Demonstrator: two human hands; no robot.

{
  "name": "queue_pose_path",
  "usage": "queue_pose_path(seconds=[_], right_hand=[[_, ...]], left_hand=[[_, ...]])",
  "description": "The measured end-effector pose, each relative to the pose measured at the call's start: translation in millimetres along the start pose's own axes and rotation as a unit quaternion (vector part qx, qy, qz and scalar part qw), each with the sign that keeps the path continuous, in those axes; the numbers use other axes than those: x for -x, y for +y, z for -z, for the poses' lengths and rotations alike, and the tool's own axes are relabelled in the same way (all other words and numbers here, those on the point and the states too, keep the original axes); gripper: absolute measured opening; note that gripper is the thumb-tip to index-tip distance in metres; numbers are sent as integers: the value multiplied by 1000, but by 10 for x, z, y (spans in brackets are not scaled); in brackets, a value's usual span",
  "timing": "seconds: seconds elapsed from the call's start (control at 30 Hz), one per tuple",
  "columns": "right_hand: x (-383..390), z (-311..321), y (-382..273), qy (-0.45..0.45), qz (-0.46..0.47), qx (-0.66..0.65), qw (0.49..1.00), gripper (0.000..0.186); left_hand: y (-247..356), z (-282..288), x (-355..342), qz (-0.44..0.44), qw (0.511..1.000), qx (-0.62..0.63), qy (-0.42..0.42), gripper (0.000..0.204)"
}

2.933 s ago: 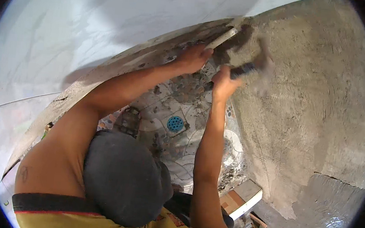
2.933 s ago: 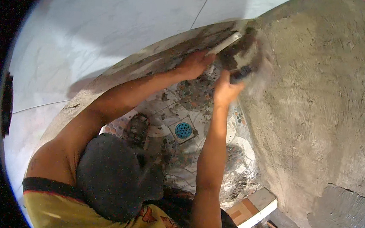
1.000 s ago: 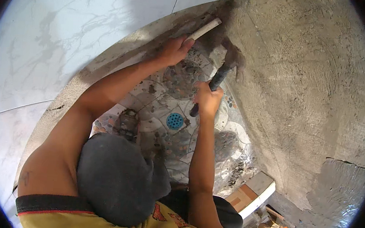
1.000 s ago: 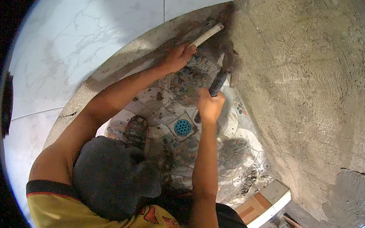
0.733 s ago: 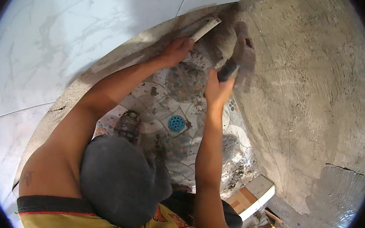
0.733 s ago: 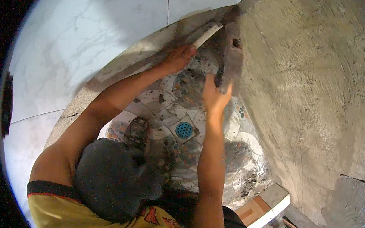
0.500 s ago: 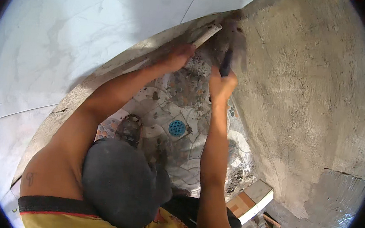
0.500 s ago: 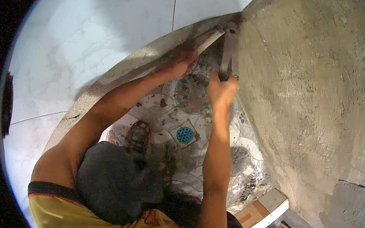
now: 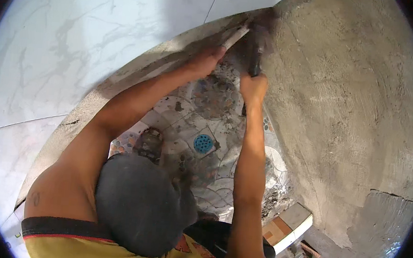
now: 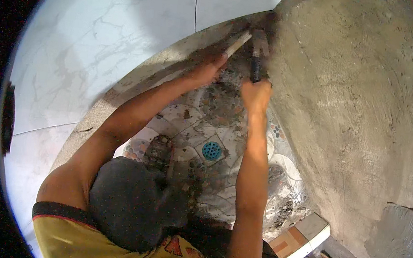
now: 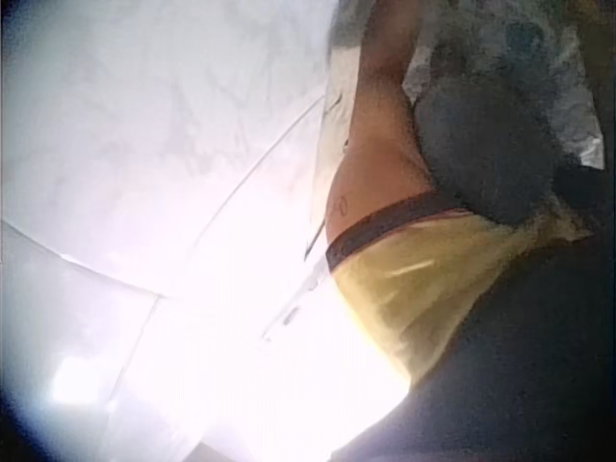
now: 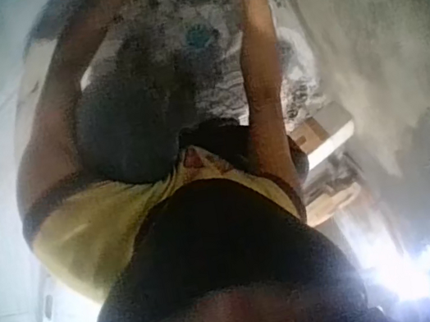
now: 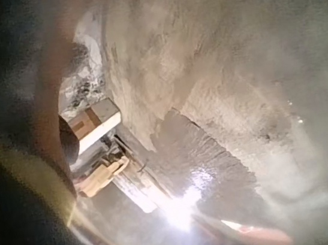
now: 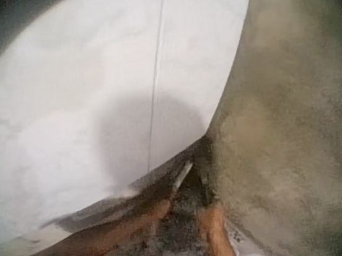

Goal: The person chips away sections of a concrete wall using a hammer and a small tool by hand, while checking the alignment with a level.

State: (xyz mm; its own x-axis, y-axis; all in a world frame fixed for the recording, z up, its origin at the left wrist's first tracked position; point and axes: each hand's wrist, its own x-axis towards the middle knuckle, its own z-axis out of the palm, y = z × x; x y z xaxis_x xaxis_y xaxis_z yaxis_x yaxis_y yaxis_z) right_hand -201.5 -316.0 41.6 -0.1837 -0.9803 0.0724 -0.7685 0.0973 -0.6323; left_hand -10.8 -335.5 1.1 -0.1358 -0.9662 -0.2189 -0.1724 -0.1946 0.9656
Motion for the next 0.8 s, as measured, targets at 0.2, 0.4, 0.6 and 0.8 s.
queue_pose_path(seconds=[0.2, 0.4, 0.6, 0.8], right_hand=[[230, 167, -281, 141, 30, -214, 966, 26], [-43, 255, 143, -22, -51, -89, 994, 25], [313, 826, -420, 19, -28, -280, 959, 27], [654, 753, -195, 9, -95, -342, 935, 28]], left_hand=[[148, -1, 10, 13, 999, -39, 11, 57], [159, 61, 42, 122, 989, 70, -36, 53], [288, 146, 77, 142, 979, 126, -67, 48], [454, 209, 194, 126, 959, 223, -119, 44]])
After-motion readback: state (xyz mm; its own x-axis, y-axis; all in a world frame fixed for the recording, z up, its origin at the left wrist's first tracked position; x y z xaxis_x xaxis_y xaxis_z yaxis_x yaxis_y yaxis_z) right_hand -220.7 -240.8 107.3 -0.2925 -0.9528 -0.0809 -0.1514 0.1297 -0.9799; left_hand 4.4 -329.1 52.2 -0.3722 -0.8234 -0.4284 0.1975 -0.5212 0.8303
